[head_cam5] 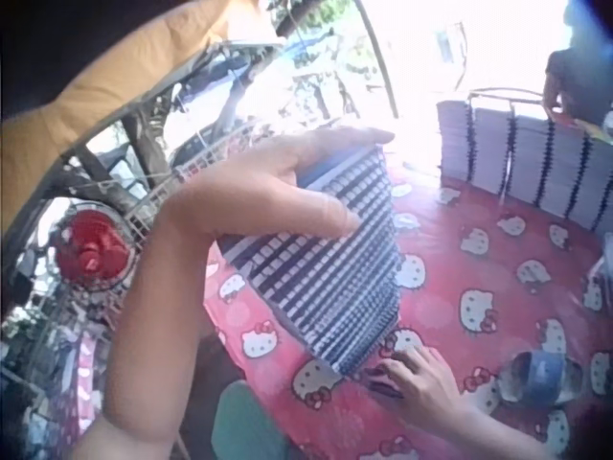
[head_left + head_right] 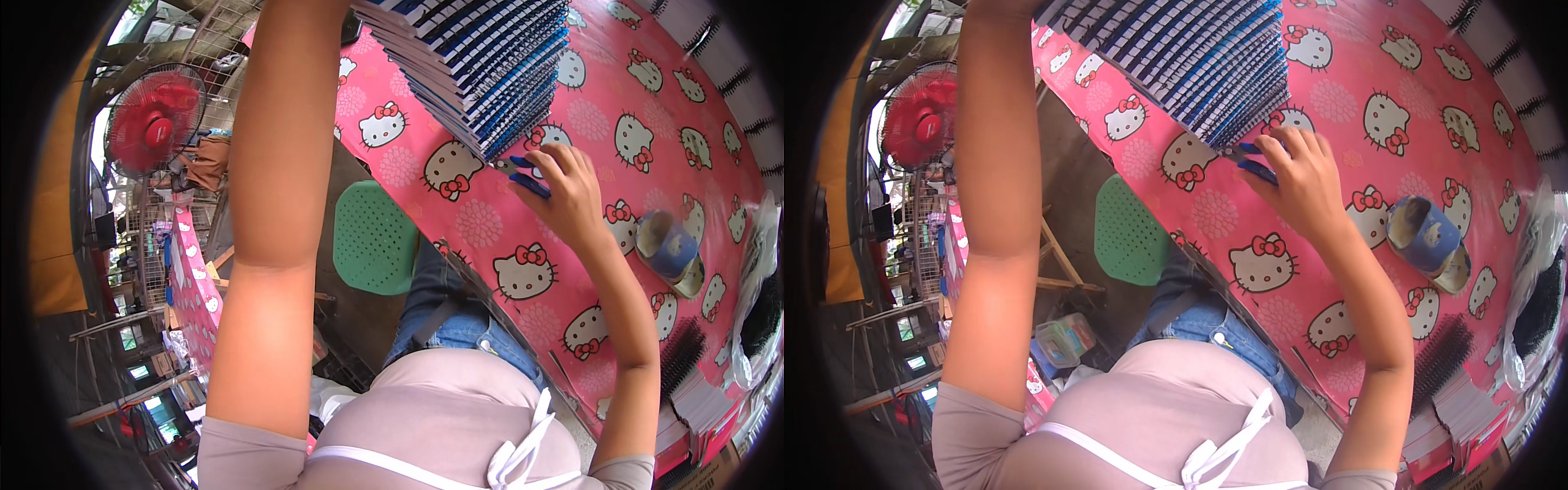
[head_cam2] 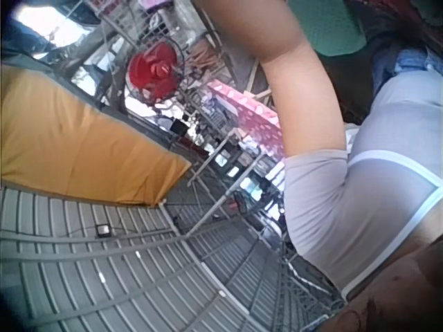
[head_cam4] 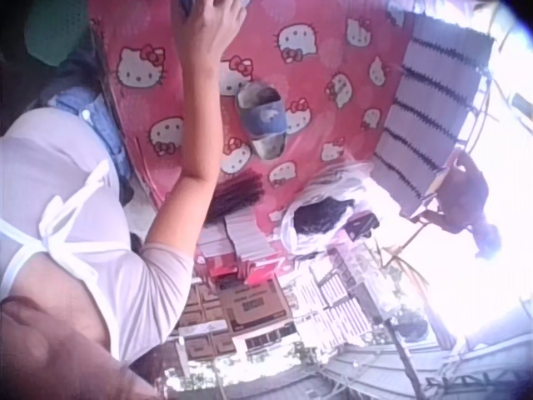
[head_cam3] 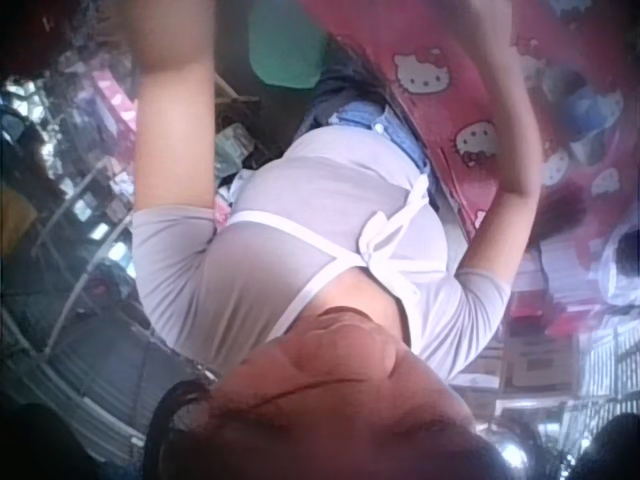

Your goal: The person assembles notebooks by aligning stacks of blue and pink covers, inserting black wire spiral bindings through pre-punched holes by hand, and using a blue handheld tool to trim or secure the ends of the wire.

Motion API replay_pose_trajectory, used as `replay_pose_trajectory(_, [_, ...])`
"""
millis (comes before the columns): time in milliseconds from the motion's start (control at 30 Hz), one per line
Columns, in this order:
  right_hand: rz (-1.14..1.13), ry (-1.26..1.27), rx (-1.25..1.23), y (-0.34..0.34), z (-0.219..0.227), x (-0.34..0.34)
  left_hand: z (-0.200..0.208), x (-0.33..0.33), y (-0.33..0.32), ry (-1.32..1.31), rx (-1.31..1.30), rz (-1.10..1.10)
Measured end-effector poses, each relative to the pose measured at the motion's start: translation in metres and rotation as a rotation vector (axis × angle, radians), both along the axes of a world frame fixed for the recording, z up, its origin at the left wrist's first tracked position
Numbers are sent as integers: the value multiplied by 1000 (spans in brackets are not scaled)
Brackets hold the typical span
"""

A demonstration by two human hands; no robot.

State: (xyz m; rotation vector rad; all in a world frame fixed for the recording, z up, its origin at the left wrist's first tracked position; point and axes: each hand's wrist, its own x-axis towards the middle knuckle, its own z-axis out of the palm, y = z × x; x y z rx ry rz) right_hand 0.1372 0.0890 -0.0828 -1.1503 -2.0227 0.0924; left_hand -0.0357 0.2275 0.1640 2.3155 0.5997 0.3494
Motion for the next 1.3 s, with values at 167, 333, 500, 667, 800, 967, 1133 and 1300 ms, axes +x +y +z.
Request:
replay_pose_trajectory(167, [123,353,-828,11,28,9,-6,-5,9,30,154,-5])
replay_pose_trajectory(333, [27,316,-976,8,21,10,5,2,-3,59,44,-18])
replay_pose_trajectory(500, [-34,-110,-44,-8,16,9,4,2,-7,31,47,-33])
replay_pose_trajectory(667, [-29,15,-236,-6,7,-2,5,1,-3,35,60,-38])
replay_pose_trajectory(800, [72,319,-1118,14,34,7,20,3,-18,138,55,13])
replay_pose_trajectory(967, [10,213,-936,11,22,5,3,-1,-18,31,249,-46])
replay_pose_trajectory(1133, [-55,-108,-231,-10,11,5,13,2,-14,85,27,30])
replay_pose_trajectory(1300, [-32,-72,-358,-4,10,-4,19,4,-14,146,172,81])
